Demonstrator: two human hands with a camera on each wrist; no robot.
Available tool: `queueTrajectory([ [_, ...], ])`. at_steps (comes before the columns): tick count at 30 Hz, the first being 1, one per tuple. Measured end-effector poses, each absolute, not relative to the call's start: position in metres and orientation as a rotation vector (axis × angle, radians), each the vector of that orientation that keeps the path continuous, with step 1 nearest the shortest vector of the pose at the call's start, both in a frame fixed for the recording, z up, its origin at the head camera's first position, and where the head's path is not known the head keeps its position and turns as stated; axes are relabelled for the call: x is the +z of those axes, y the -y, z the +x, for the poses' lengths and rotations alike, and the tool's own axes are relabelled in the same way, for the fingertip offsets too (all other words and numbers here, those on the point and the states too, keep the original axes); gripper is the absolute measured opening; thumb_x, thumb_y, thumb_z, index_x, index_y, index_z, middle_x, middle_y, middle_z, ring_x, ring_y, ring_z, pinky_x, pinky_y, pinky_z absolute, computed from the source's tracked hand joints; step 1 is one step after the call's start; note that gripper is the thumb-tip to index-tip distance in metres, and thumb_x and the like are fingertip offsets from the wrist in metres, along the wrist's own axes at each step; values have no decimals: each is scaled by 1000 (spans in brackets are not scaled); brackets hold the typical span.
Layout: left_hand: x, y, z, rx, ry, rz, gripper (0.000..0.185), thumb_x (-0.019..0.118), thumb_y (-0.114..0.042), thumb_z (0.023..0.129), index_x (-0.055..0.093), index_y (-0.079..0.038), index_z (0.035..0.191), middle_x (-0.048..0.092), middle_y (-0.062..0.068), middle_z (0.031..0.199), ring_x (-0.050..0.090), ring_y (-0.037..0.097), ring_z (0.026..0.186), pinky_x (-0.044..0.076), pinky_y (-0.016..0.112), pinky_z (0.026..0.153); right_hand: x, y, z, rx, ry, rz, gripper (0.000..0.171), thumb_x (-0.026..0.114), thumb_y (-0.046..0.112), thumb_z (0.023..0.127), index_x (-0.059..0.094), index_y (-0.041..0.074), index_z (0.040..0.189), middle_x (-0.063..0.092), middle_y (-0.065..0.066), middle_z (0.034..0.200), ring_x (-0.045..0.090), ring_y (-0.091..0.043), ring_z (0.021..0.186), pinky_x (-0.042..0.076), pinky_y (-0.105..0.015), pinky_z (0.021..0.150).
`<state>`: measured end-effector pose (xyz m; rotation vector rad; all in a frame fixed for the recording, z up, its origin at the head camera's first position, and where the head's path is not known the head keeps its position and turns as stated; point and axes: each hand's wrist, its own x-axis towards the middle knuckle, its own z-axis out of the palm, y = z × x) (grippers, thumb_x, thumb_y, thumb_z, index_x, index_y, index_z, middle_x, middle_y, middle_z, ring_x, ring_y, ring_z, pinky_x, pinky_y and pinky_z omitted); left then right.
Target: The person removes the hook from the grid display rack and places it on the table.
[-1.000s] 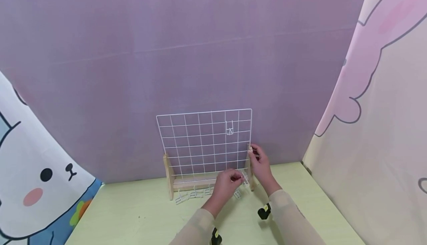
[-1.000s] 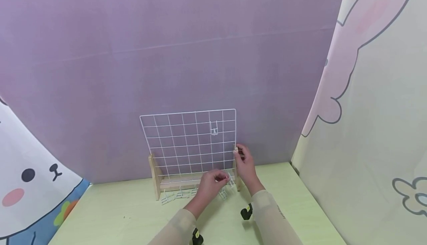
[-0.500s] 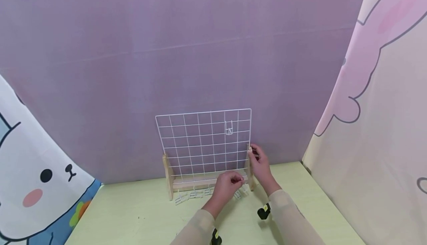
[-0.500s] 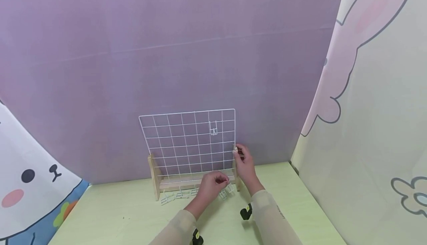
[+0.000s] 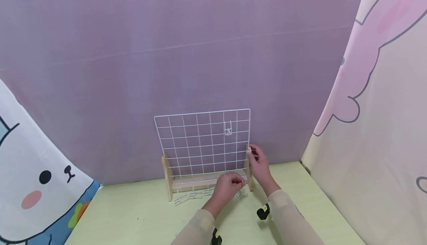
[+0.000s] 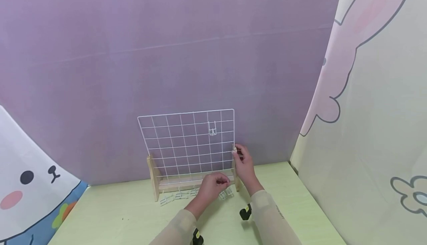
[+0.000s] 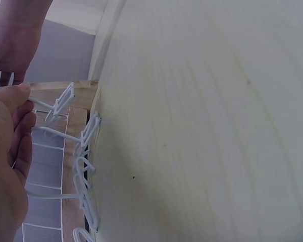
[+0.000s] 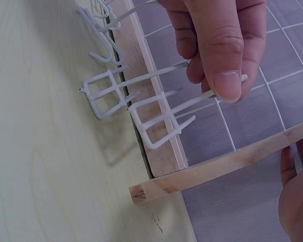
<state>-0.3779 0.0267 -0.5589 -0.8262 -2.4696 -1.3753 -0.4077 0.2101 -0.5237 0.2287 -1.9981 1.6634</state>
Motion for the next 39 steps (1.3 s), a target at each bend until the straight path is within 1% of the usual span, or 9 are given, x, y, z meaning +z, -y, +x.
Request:
queueTrajectory([
  [7,-556,-26,-382,-1379,2482,-827,6,88,-9,96,85,-13,93,79,-11,92,68,-2,82,60,21,76,-524,-209,-408,1655,1989,238,33,63,9,113,63,3,146,69,-22,132,63,-24,111,56,-22,87],
  [13,-556,-26,-386,-1353,2506,-837,7,89,-11,96,86,-16,92,79,-13,91,66,-2,81,59,21,75,-522,-209,-407,1671,1992,236,33,63,9,113,63,5,146,69,-20,131,63,-25,110,56,-23,87],
  [17,-559,-25,-390,-1339,2517,-858,5,89,-10,95,87,-15,93,78,-13,90,65,-3,79,58,20,73,-522,-209,-407,1675,1998,233,34,62,9,114,62,5,148,68,-20,132,62,-25,112,57,-23,88],
  [26,-565,-24,-394,-1375,2543,-890,8,88,-5,94,87,-12,95,80,-10,90,67,-3,78,60,20,74,-524,-210,-408,1684,2013,208,35,62,12,115,63,7,149,67,-20,133,61,-26,113,55,-22,90],
  [29,-564,-23,-393,-1369,2532,-912,8,89,-4,94,87,-12,94,80,-8,90,67,-3,78,60,21,73,-525,-211,-409,1692,2030,197,36,59,11,116,61,5,151,66,-22,136,60,-24,114,55,-23,90],
  [33,-563,-24,-394,-1348,2538,-925,6,89,-5,94,87,-11,93,80,-8,89,66,-4,77,58,19,73,-506,-208,-393,1690,2057,217,37,57,6,115,58,-4,151,66,-25,133,62,-22,112,56,-24,90],
  [36,-562,-24,-394,-1336,2550,-928,6,89,-5,94,87,-11,94,80,-8,88,66,-4,76,58,19,72,-494,-204,-382,1703,2057,230,37,58,5,114,58,-6,150,67,-25,131,62,-24,111,56,-25,89],
  [39,-562,-23,-393,-1336,2558,-931,6,89,-4,93,87,-10,94,80,-7,87,66,-3,76,58,20,71,-494,-204,-380,1726,2046,223,37,58,7,115,58,-4,151,66,-26,134,62,-30,115,55,-24,91],
])
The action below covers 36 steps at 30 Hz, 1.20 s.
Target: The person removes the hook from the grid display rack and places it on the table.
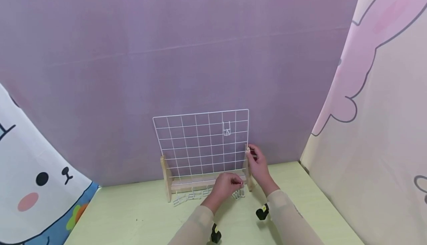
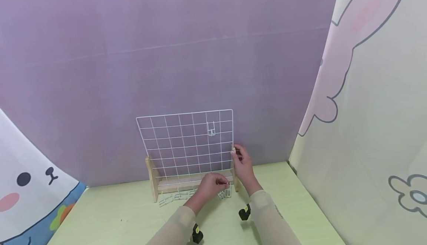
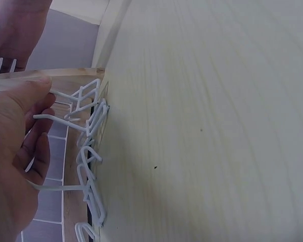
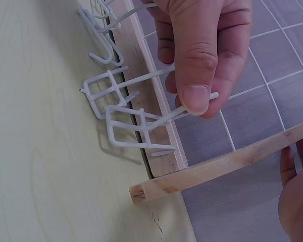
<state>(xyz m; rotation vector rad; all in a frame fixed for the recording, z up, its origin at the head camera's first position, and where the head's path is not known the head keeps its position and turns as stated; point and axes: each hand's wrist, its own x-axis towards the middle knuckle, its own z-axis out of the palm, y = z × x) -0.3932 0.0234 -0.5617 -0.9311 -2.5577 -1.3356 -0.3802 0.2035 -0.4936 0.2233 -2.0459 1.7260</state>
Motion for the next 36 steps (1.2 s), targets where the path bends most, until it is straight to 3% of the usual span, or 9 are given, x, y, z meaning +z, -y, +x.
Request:
queueTrajectory([
  [9,-561,-22,-390,-1362,2575,-919,5,89,-3,93,87,-7,95,79,-6,85,65,-1,75,58,20,71,-497,-203,-384,1717,2051,219,36,58,5,115,59,-4,149,66,-27,133,62,-27,112,56,-24,89],
  [22,-564,-22,-391,-1360,2567,-927,6,89,-1,92,86,-6,94,79,-6,84,64,-2,74,58,21,70,-523,-209,-405,1695,2017,197,34,61,11,115,64,8,148,69,-18,133,61,-24,113,55,-23,91],
  [36,-560,-22,-392,-1348,2625,-890,6,89,-6,93,86,-7,98,79,-7,87,65,-1,77,58,21,74,-523,-208,-408,1679,2035,178,35,59,12,116,61,7,151,67,-19,136,60,-27,116,53,-23,92],
])
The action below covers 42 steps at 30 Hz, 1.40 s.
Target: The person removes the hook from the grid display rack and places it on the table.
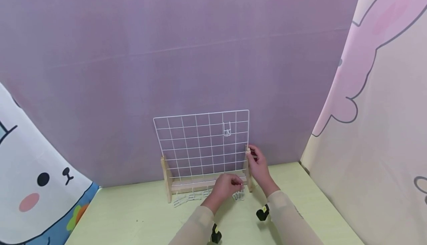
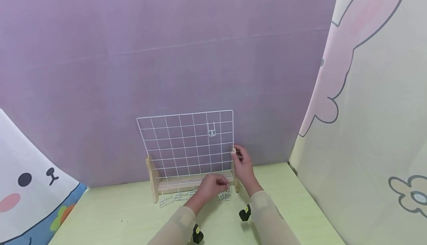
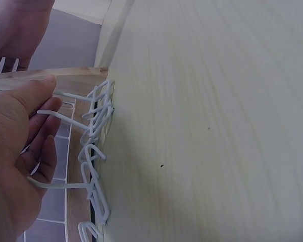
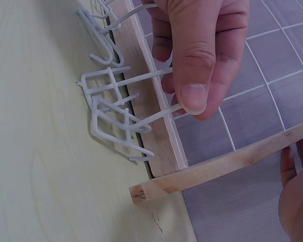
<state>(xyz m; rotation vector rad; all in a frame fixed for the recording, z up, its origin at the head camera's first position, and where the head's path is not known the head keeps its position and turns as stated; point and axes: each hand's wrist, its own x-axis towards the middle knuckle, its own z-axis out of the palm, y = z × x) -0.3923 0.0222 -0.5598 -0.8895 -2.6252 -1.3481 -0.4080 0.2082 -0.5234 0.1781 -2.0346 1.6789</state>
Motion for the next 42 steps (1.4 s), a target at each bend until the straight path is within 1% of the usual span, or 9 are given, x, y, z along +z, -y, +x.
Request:
queueTrajectory([
  [7,-557,-19,-390,-1437,2588,-880,12,87,-2,93,84,-3,104,81,-1,94,70,3,83,60,22,78,-511,-206,-398,1717,2047,185,37,57,7,115,58,-1,152,65,-26,137,61,-27,116,55,-23,92],
  [12,-553,-14,-389,-1418,2552,-858,13,85,-2,95,84,-10,104,81,0,98,71,5,86,61,25,79,-493,-205,-379,1721,2062,209,38,59,7,114,58,-4,151,66,-25,134,61,-24,114,55,-23,92],
  [16,-545,-10,-390,-1397,2533,-812,9,85,-8,98,84,-13,105,81,-3,98,70,4,86,60,26,79,-490,-204,-375,1716,2058,224,38,59,7,115,57,-5,151,66,-25,135,60,-26,115,54,-23,92],
  [19,-534,-7,-390,-1441,2514,-767,7,85,-14,100,83,-12,105,79,-7,95,69,5,85,60,27,78,-493,-204,-378,1735,2055,206,38,58,7,115,57,-3,152,65,-26,135,60,-29,117,54,-24,93],
  [21,-525,-5,-391,-1474,2497,-741,8,85,-16,100,82,-11,106,77,-9,94,68,6,85,60,27,78,-500,-205,-385,1743,2054,191,38,58,9,116,58,0,153,65,-25,136,60,-32,119,54,-24,93],
  [24,-514,-2,-391,-1507,2467,-715,7,84,-16,101,82,-12,106,76,-10,94,67,7,85,59,27,79,-513,-209,-396,1727,2058,180,38,58,14,116,58,8,153,65,-22,136,60,-32,121,54,-26,95],
  [27,-504,0,-390,-1540,2431,-714,5,83,-17,101,81,-14,105,76,-10,94,67,7,87,59,27,81,-525,-212,-406,1684,2064,195,37,59,18,116,59,11,153,66,-18,135,61,-30,120,56,-28,95],
  [34,-476,4,-392,-1557,2352,-694,9,84,-19,101,80,-14,107,75,-9,96,67,9,89,60,28,80,-524,-211,-406,1689,2064,198,35,59,18,117,60,13,151,66,-17,134,61,-29,118,57,-28,93],
  [42,-446,5,-396,-1578,2208,-693,21,86,-14,99,78,-1,113,76,-1,99,69,14,92,60,31,84,-524,-210,-407,1669,2055,201,36,60,16,116,60,9,152,67,-19,138,62,-30,120,57,-29,95],
])
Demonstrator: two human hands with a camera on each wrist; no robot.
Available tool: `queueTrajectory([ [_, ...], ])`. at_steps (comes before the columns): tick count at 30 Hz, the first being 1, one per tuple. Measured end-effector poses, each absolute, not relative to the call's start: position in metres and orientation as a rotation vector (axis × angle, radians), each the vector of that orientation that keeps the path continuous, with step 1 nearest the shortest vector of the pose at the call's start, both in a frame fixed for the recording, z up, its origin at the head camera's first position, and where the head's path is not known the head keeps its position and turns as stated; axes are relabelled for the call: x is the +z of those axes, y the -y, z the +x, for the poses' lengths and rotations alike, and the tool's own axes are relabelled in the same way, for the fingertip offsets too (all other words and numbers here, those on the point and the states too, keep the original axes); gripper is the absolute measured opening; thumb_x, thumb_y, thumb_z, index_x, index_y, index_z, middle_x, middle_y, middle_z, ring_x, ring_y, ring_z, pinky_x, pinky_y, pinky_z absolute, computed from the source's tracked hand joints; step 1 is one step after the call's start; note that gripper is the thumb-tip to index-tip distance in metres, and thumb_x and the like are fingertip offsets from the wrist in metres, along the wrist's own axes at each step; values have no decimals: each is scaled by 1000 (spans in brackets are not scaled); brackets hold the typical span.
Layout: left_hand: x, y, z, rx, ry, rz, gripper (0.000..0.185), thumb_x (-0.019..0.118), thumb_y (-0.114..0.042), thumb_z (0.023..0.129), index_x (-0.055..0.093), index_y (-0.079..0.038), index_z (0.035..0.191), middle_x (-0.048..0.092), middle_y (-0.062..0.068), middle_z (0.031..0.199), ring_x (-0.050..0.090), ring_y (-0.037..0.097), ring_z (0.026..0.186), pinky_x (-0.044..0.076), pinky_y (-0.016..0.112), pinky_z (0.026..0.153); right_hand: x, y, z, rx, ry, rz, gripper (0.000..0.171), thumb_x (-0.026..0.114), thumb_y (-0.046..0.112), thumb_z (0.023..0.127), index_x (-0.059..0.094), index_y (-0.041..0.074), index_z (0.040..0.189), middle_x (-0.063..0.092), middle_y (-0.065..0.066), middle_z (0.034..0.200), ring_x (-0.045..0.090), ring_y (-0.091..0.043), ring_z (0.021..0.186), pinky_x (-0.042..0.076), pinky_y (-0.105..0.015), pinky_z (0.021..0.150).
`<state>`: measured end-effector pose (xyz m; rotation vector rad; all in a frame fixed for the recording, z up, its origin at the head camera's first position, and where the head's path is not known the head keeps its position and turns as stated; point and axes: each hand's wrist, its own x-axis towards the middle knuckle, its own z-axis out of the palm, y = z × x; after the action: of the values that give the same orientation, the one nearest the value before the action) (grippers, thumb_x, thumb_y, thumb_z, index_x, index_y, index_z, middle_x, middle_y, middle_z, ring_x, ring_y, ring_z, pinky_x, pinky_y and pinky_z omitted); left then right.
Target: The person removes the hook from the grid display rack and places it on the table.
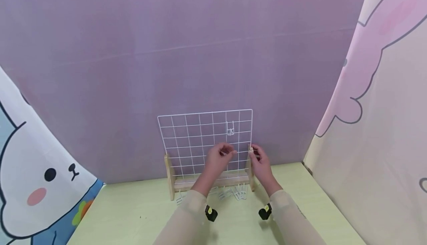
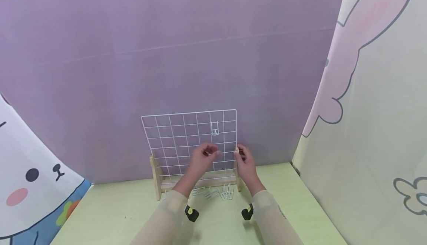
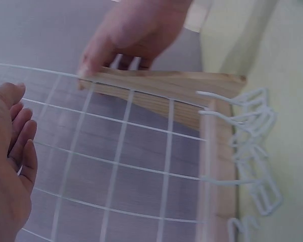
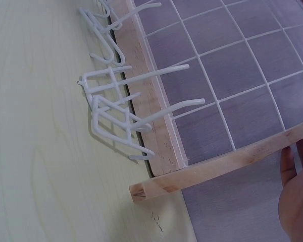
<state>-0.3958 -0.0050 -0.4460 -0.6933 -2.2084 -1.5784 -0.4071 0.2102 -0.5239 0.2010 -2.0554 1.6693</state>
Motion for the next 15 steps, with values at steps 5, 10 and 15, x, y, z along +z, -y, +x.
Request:
queueTrajectory([
  [5,-430,4,-398,-1585,2077,-681,26,86,-12,98,74,1,118,75,2,101,70,18,94,60,35,89,-523,-209,-406,1667,2062,191,36,59,17,116,60,8,152,66,-19,137,61,-28,119,56,-26,94],
  [10,-419,3,-398,-1514,2003,-662,29,88,-11,96,73,-4,120,74,11,107,70,21,99,61,39,91,-518,-207,-403,1696,2052,179,37,59,14,116,59,6,152,66,-21,138,60,-30,120,53,-21,93],
  [15,-412,0,-398,-1408,1985,-668,32,90,-10,94,73,-5,120,72,15,110,69,22,100,62,40,89,-499,-204,-387,1701,2078,201,38,58,7,115,56,-3,152,65,-27,136,62,-32,118,55,-21,91],
])
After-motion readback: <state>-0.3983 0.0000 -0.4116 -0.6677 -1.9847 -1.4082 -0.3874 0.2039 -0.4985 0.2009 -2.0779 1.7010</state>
